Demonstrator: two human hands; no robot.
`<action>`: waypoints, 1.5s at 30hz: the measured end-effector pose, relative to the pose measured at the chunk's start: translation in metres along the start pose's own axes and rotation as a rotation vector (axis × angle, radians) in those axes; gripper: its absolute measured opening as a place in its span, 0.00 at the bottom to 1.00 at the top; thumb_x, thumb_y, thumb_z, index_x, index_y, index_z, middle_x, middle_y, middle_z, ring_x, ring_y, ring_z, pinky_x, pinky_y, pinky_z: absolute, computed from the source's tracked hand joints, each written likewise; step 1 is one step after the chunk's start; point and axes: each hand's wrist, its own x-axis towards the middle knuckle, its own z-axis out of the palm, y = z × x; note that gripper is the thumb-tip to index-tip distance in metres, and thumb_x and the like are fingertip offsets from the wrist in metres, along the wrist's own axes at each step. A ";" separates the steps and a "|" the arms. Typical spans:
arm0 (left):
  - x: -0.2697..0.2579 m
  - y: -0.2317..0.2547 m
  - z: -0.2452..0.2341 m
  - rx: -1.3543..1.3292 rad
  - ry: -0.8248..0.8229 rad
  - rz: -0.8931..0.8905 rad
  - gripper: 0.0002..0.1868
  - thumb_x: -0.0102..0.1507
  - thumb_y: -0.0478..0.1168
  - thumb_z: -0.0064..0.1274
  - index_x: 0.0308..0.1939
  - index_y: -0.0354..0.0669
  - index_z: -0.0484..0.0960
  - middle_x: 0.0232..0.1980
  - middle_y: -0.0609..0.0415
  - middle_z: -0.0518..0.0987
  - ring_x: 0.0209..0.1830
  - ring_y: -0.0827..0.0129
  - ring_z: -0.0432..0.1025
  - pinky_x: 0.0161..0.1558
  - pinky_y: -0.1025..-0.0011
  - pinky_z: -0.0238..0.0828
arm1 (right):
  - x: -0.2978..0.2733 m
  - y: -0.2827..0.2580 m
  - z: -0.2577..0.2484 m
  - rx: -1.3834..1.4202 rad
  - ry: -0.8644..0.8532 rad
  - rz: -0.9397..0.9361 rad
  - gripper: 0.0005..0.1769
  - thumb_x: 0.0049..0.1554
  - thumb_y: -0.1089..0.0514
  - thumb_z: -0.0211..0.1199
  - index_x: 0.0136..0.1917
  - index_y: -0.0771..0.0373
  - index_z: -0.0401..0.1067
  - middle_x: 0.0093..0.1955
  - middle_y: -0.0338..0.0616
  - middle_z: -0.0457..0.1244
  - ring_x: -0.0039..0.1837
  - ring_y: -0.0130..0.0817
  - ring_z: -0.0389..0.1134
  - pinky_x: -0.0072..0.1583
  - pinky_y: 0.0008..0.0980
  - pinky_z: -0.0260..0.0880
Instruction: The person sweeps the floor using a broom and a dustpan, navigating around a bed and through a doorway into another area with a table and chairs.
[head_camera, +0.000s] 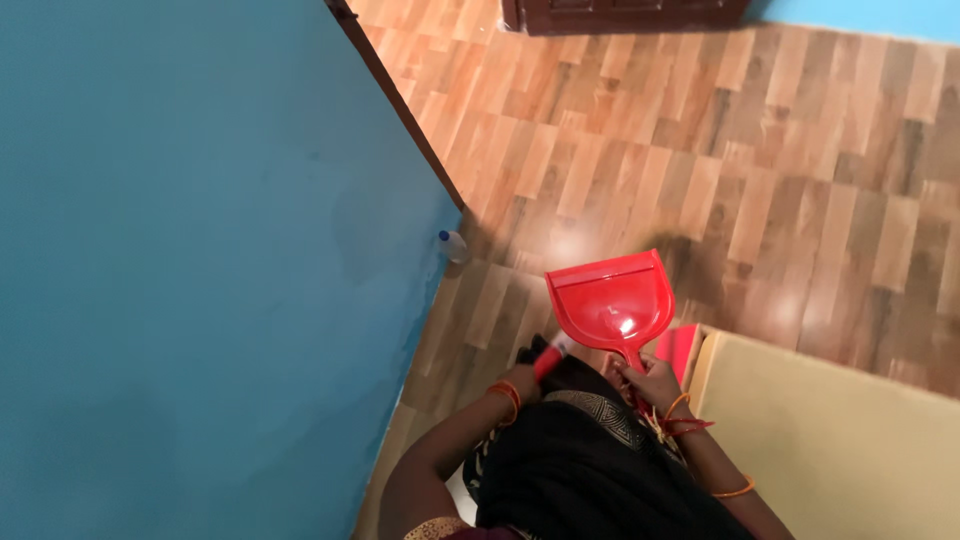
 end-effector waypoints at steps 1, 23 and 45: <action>0.005 0.012 0.000 0.075 -0.053 0.007 0.21 0.59 0.47 0.61 0.50 0.35 0.83 0.50 0.34 0.82 0.50 0.44 0.78 0.52 0.53 0.75 | 0.009 -0.009 -0.014 0.013 -0.024 -0.035 0.17 0.55 0.51 0.69 0.46 0.69 0.75 0.29 0.42 0.65 0.26 0.29 0.63 0.29 0.29 0.63; 0.134 0.070 -0.115 -0.329 0.378 -0.476 0.19 0.61 0.46 0.59 0.50 0.36 0.84 0.51 0.36 0.83 0.51 0.48 0.79 0.50 0.57 0.79 | 0.109 -0.050 -0.116 -0.034 -0.046 -0.108 0.14 0.55 0.52 0.71 0.40 0.67 0.77 0.32 0.37 0.65 0.32 0.20 0.60 0.35 0.23 0.59; 0.233 0.074 -0.239 0.158 -0.152 0.150 0.28 0.54 0.52 0.65 0.52 0.40 0.82 0.51 0.38 0.82 0.52 0.48 0.79 0.52 0.53 0.77 | 0.203 -0.179 -0.041 0.014 0.157 -0.107 0.17 0.55 0.51 0.71 0.41 0.69 0.77 0.31 0.36 0.64 0.33 0.21 0.58 0.35 0.25 0.57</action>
